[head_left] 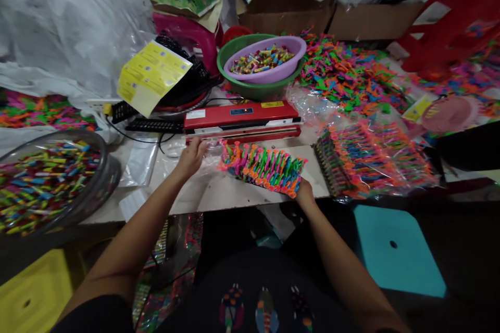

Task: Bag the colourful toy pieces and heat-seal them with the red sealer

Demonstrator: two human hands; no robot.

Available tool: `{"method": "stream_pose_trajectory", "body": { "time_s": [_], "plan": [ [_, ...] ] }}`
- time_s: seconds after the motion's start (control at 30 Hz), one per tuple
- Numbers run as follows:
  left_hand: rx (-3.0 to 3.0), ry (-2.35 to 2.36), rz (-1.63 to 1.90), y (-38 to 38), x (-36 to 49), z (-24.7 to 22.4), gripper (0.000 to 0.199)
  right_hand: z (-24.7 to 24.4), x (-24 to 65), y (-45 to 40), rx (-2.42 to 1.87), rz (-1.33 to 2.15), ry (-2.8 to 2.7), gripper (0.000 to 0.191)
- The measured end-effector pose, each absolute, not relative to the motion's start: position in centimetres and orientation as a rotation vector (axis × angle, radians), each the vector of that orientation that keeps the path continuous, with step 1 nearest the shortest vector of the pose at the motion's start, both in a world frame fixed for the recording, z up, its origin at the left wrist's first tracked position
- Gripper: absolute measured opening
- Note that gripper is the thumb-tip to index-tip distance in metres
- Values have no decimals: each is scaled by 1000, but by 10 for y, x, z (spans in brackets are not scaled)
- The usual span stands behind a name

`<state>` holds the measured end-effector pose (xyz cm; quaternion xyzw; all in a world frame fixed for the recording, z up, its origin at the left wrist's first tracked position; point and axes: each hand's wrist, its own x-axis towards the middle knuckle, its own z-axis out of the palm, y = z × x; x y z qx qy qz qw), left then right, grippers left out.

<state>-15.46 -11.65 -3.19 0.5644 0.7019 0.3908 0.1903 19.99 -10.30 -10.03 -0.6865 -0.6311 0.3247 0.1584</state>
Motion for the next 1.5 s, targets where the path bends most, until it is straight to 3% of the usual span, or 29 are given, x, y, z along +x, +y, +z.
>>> {"method": "stream_pose_trajectory", "body": {
  "time_s": [0.07, 0.23, 0.43, 0.7, 0.97, 1.1, 1.23, 1.33, 1.5],
  "plan": [
    [1554, 1690, 1036, -122, -157, -39, 27, -100, 200, -98, -2026, 849, -1936, 16],
    [1599, 1367, 802, -126, -144, -28, 75, -99, 198, -86, -2130, 729, -2070, 16],
    [1752, 1747, 818, -124, -134, -13, 67, -88, 205, -91, -2168, 895, -1828, 24],
    [1365, 1307, 869, -119, -161, -12, 49, -91, 224, -105, -1982, 759, -1431, 29],
    [1323, 2148, 614, -143, -178, -55, 39, -83, 201, -185, -1621, 747, -1741, 21],
    [1571, 2562, 627, -169, -182, -44, 49, -48, 186, -207, -1323, 554, -1991, 16],
    [1981, 2256, 1058, -195, -148, -21, 49, 8, 188, -154, -1187, 218, -1885, 16],
    [2075, 1853, 1284, -201, -91, -39, 21, 25, 187, -77, -1316, 531, -1630, 18],
    [1805, 1995, 1272, -176, -27, -109, 20, -13, 186, 2, -1554, 1536, -1272, 21]
  ]
}}
